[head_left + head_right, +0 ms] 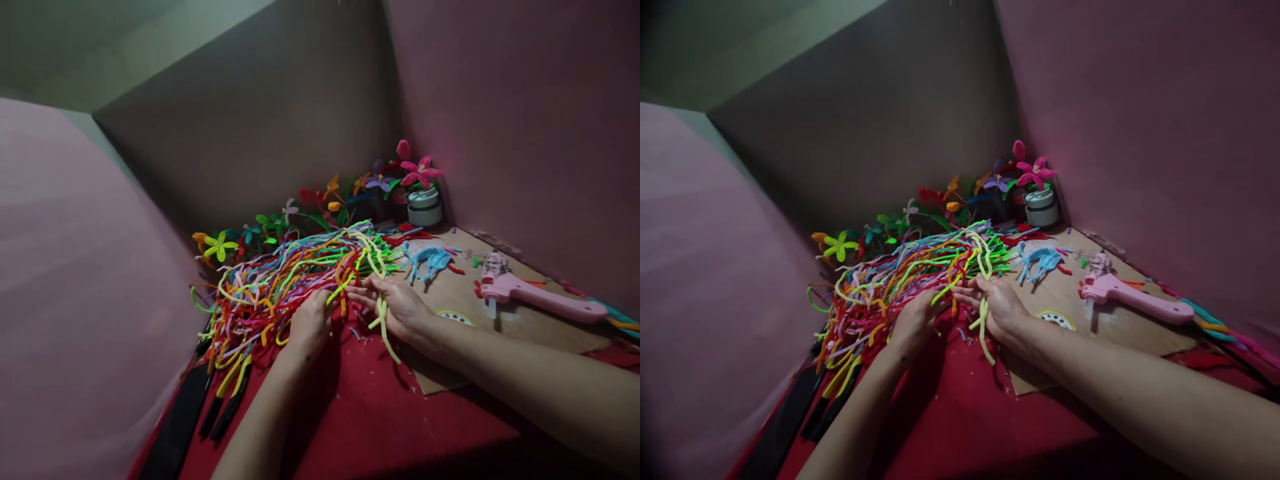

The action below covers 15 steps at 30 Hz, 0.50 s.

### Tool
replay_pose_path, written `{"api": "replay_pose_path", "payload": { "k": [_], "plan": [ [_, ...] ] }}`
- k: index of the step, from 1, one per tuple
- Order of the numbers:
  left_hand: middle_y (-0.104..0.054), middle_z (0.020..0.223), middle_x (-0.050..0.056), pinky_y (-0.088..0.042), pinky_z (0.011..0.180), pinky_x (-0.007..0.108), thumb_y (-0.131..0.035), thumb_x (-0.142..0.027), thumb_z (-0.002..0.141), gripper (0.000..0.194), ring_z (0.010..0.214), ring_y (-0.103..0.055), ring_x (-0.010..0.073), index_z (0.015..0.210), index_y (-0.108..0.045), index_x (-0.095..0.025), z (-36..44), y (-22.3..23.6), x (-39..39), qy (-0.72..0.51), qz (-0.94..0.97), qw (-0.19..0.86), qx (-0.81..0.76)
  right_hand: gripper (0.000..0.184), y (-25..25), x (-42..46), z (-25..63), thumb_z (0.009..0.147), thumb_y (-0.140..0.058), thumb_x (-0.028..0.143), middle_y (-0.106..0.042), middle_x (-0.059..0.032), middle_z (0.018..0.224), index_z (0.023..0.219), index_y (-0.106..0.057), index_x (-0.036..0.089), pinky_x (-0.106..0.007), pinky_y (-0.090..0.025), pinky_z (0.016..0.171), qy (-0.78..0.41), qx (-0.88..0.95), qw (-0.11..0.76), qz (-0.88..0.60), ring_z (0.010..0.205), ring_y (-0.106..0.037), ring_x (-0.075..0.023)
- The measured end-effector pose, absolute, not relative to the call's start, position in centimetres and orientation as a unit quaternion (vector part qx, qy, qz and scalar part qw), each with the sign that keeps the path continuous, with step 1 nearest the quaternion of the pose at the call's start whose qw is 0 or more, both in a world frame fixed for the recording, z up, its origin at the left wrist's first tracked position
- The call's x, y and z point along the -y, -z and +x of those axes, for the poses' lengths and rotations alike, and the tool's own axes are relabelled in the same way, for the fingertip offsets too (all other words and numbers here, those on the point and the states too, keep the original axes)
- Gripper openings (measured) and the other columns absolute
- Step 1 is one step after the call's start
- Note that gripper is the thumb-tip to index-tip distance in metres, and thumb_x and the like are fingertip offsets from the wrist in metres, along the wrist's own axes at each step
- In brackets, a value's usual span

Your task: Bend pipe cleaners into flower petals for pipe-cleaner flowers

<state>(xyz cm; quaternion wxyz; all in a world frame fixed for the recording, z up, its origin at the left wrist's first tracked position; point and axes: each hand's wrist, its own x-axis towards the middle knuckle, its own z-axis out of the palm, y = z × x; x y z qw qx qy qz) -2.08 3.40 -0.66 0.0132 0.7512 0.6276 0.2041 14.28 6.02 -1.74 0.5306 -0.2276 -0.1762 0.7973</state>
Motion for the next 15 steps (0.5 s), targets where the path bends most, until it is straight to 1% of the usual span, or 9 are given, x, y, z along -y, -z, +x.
{"api": "replay_pose_path", "payload": {
  "k": [2,4,6,8,10,12,14,15],
  "plan": [
    [-0.061,0.081,0.005,-0.038,0.062,0.025,-0.047,-0.025,0.082,0.014,0.07,-0.056,0.0146,0.08,-0.059,-0.018,-2.4,-0.1,-3.2,-0.184,0.747,-0.037,-0.638,0.027,1.7,-5.9,14.3,0.087,-0.037,0.008,-0.063,-0.011,0.07,0.064,-0.051,0.012,-0.032,-0.055,0.066,-0.796,0.182,0.528,-0.235,0.074,-0.066,-0.0184],
    [-0.061,0.075,0.005,-0.036,0.06,0.024,-0.044,-0.025,0.084,0.017,0.067,-0.056,0.0148,0.078,-0.058,-0.018,-2.7,-1.6,-3.1,-0.207,0.717,-0.087,-0.659,0.025,1.8,-5.9,14.3,0.087,-0.038,0.01,-0.064,-0.012,0.074,0.067,-0.053,0.011,-0.029,-0.055,0.063,-0.793,0.195,0.523,-0.244,0.07,-0.065,-0.0172],
    [-0.061,0.068,0.004,-0.035,0.057,0.024,-0.04,-0.028,0.086,0.021,0.064,-0.056,0.0157,0.078,-0.056,-0.018,-2.9,-3.6,-3.2,-0.241,0.665,-0.131,-0.695,0.023,1.9,-5.9,14.3,0.087,-0.038,0.012,-0.064,-0.0123,0.078,0.071,-0.054,0.011,-0.028,-0.055,0.058,-0.792,0.214,0.511,-0.256,0.064,-0.064,-0.0159],
    [-0.062,0.066,0.005,-0.034,0.056,0.026,-0.038,-0.029,0.086,0.022,0.063,-0.058,0.0175,0.08,-0.056,-0.018,-3.1,-5.7,-3.6,-0.24,0.624,-0.175,-0.723,0.02,2.1,-5.9,14.3,0.087,-0.039,0.014,-0.064,-0.0116,0.077,0.075,-0.054,0.011,-0.027,-0.053,0.05,-0.793,0.232,0.495,-0.27,0.058,-0.063,-0.0151],
    [-0.064,0.073,0.008,-0.034,0.057,0.027,-0.038,-0.029,0.086,0.021,0.067,-0.059,0.0208,0.084,-0.056,-0.017,-3.1,-7.1,-4.5,-0.213,0.603,-0.23,-0.734,0.018,2.4,-5.9,14.3,0.087,-0.039,0.015,-0.063,-0.0094,0.073,0.078,-0.054,0.011,-0.024,-0.048,0.041,-0.793,0.247,0.484,-0.276,0.051,-0.06,-0.0136],
    [-0.064,0.083,0.013,-0.037,0.061,0.03,-0.037,-0.028,0.086,0.023,0.075,-0.061,0.0241,0.091,-0.055,-0.016,-3.1,-7.4,-5.8,-0.193,0.596,-0.252,-0.737,0.016,2.6,-5.9,14.3,0.087,-0.039,0.017,-0.061,-0.0066,0.068,0.08,-0.053,0.012,-0.019,-0.038,0.032,-0.79,0.264,0.481,-0.273,0.043,-0.055,-0.0107],
    [-0.062,0.092,0.017,-0.039,0.065,0.033,-0.035,-0.026,0.086,0.026,0.082,-0.06,0.0264,0.099,-0.053,-0.012,-3.2,-6.8,-7.4,-0.196,0.607,-0.221,-0.738,0.014,2.8,-5.9,14.4,0.086,-0.04,0.019,-0.059,-0.0039,0.063,0.082,-0.053,0.013,-0.016,-0.028,0.027,-0.786,0.285,0.478,-0.269,0.035,-0.048,-0.0079],
    [-0.06,0.097,0.019,-0.04,0.068,0.034,-0.037,-0.023,0.085,0.026,0.086,-0.06,0.0268,0.103,-0.052,-0.01,-3.3,-6.2,-8.2,-0.194,0.63,-0.181,-0.73,0.014,2.8,-5.9,14.4,0.086,-0.04,0.019,-0.058,-0.0029,0.061,0.084,-0.053,0.013,-0.016,-0.025,0.026,-0.784,0.296,0.477,-0.267,0.033,-0.045,-0.007]
  ]
}}
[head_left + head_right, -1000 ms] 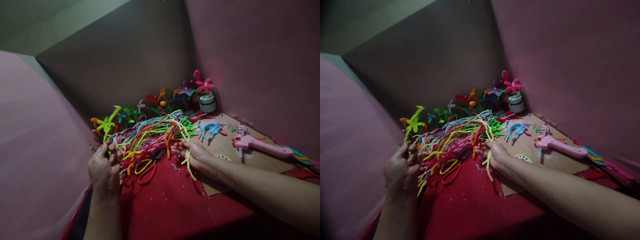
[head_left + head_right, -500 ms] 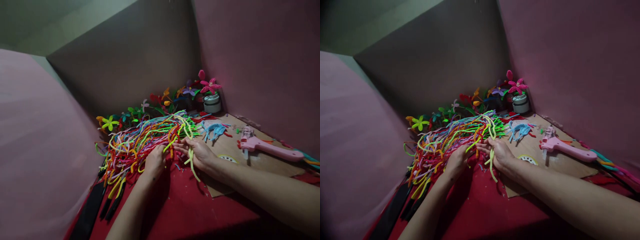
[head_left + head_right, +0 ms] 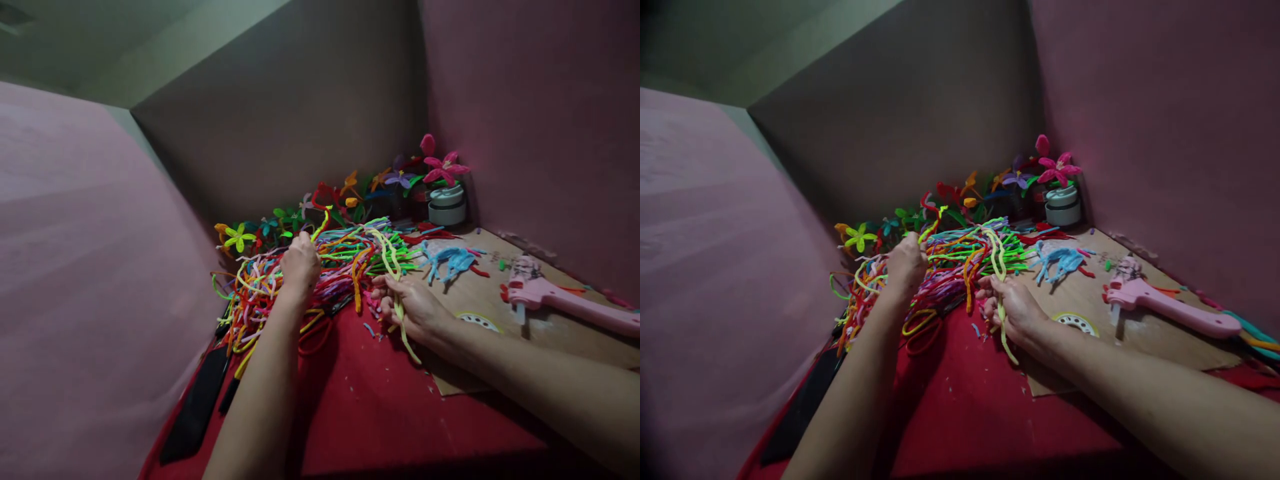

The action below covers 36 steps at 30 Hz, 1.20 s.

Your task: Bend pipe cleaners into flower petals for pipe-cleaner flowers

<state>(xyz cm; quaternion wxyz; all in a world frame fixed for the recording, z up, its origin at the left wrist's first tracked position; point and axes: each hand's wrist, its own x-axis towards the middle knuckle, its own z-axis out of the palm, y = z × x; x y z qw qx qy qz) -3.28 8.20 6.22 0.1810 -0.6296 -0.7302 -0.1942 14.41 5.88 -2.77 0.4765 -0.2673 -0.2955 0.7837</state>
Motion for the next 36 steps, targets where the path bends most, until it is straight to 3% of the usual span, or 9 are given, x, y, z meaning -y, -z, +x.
{"api": "replay_pose_path", "payload": {
  "k": [3,5,13,18,22,26,32,34,36],
  "plan": [
    [-0.06,0.104,0.013,-0.043,0.073,0.029,-0.062,-0.021,0.069,0.04,0.092,-0.059,0.0226,0.108,-0.053,-0.015,-4.0,-4.5,-10.0,0.168,-0.699,0.107,0.687,0.015,2.7,-5.7,14.4,0.086,-0.04,0.021,-0.056,-0.0009,0.057,0.089,-0.052,0.013,-0.016,-0.021,0.026,-0.779,0.316,0.473,-0.265,0.03,-0.041,-0.0062],
    [-0.059,0.107,0.009,-0.044,0.076,0.027,-0.067,-0.021,0.063,0.051,0.095,-0.057,0.0202,0.112,-0.052,-0.017,-4.7,-4.0,-10.4,0.165,-0.728,0.076,0.661,0.015,2.6,-5.6,14.4,0.086,-0.04,0.022,-0.055,0.0,0.056,0.089,-0.052,0.013,-0.016,-0.02,0.027,-0.779,0.321,0.468,-0.266,0.03,-0.041,-0.0063],
    [-0.053,0.113,0.01,-0.044,0.085,0.034,-0.063,-0.029,0.07,0.046,0.101,-0.054,0.0212,0.113,-0.052,-0.017,-4.4,-5.7,-7.5,0.205,-0.79,0.073,0.573,0.022,2.7,-5.6,14.4,0.088,-0.036,0.029,-0.056,-0.0008,0.054,0.086,-0.051,0.013,-0.016,-0.021,0.028,-0.811,0.309,0.433,-0.243,0.032,-0.043,-0.007],
    [-0.062,0.094,0.005,-0.046,0.075,0.029,-0.057,-0.031,0.075,0.026,0.083,-0.06,0.0165,0.098,-0.062,-0.019,-4.1,-7.7,-4.5,0.287,-0.75,0.062,0.593,0.027,2.3,-5.6,14.7,0.088,-0.033,0.033,-0.054,-0.0014,0.052,0.084,-0.051,0.013,-0.017,-0.023,0.029,-0.814,0.298,0.442,-0.23,0.032,-0.043,-0.008],
    [-0.067,0.089,0.005,-0.046,0.072,0.028,-0.056,-0.037,0.074,0.029,0.08,-0.061,0.017,0.093,-0.064,-0.017,-6.1,-8.2,-2.7,0.35,-0.693,-0.026,0.63,0.021,1.8,-5.2,14.7,0.087,-0.035,0.026,-0.053,-0.0008,0.05,0.081,-0.051,0.014,-0.016,-0.024,0.029,-0.794,0.294,0.469,-0.251,0.033,-0.044,-0.0085],
    [-0.068,0.082,0.005,-0.046,0.071,0.027,-0.059,-0.037,0.07,0.027,0.077,-0.061,0.017,0.084,-0.067,-0.016,-8.0,-6.9,-2.1,0.378,-0.638,-0.043,0.669,0.018,1.7,-4.9,14.7,0.087,-0.037,0.024,-0.054,-0.0008,0.051,0.081,-0.051,0.014,-0.016,-0.026,0.03,-0.792,0.301,0.471,-0.247,0.035,-0.045,-0.0085],
    [-0.065,0.074,0.004,-0.047,0.057,0.023,-0.057,-0.036,0.069,0.032,0.062,-0.06,0.0125,0.09,-0.063,-0.013,-11.1,-7.0,-0.9,0.608,-0.481,-0.018,0.631,0.018,2.4,-5.0,14.8,0.086,-0.04,0.028,-0.055,-0.001,0.054,0.084,-0.052,0.015,-0.016,-0.025,0.03,-0.776,0.344,0.472,-0.238,0.035,-0.045,-0.0084],
    [-0.064,0.071,0.003,-0.045,0.052,0.021,-0.055,-0.036,0.069,0.031,0.056,-0.058,0.0109,0.087,-0.061,-0.013,-12.6,-6.9,-0.6,0.593,-0.463,0.004,0.659,0.019,2.4,-4.9,14.8,0.085,-0.042,0.031,-0.055,-0.0008,0.055,0.086,-0.053,0.015,-0.016,-0.024,0.03,-0.763,0.372,0.479,-0.224,0.036,-0.046,-0.0082],
    [-0.063,0.065,0.002,-0.044,0.048,0.021,-0.053,-0.037,0.068,0.029,0.052,-0.057,0.0116,0.083,-0.06,-0.013,-13.9,-6.0,-0.8,0.496,-0.462,-0.019,0.735,0.021,2.2,-4.5,14.8,0.084,-0.045,0.034,-0.056,-0.0008,0.056,0.087,-0.054,0.015,-0.015,-0.025,0.031,-0.744,0.408,0.483,-0.215,0.037,-0.046,-0.0077]
  ]
}}
